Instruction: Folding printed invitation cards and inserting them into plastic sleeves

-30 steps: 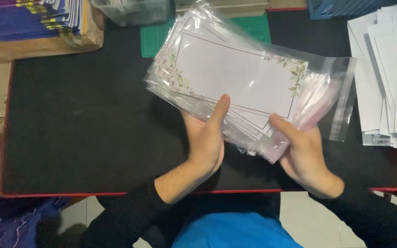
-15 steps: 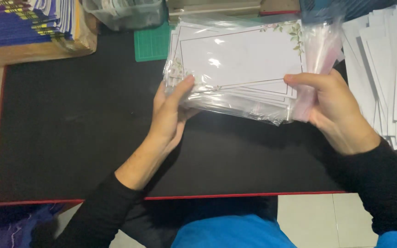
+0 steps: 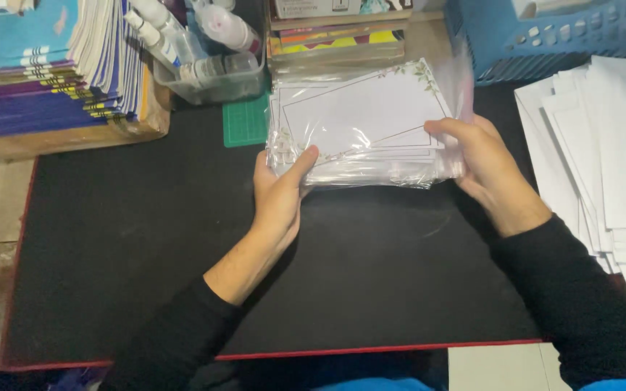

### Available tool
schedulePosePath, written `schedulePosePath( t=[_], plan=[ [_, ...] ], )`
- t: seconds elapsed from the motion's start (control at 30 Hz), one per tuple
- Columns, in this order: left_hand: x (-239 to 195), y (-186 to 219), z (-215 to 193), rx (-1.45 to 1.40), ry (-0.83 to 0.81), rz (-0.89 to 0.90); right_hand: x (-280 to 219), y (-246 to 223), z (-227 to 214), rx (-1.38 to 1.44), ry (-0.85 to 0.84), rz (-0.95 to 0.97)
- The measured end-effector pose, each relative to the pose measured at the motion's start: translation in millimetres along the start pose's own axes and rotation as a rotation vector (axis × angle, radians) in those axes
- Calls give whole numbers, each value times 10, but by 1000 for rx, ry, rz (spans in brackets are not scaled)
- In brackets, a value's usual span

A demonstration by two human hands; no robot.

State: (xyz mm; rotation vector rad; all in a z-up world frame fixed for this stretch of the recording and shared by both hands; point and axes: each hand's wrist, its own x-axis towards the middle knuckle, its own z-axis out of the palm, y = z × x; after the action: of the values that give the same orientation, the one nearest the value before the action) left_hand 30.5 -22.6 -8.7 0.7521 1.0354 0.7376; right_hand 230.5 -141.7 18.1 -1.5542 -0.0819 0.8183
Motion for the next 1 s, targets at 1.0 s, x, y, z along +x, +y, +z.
schedulePosePath(
  t=[1.0],
  plan=[
    [276, 8, -324, 1568, -363, 1415, -328, 194, -239, -917, -5, -1270]
  ],
)
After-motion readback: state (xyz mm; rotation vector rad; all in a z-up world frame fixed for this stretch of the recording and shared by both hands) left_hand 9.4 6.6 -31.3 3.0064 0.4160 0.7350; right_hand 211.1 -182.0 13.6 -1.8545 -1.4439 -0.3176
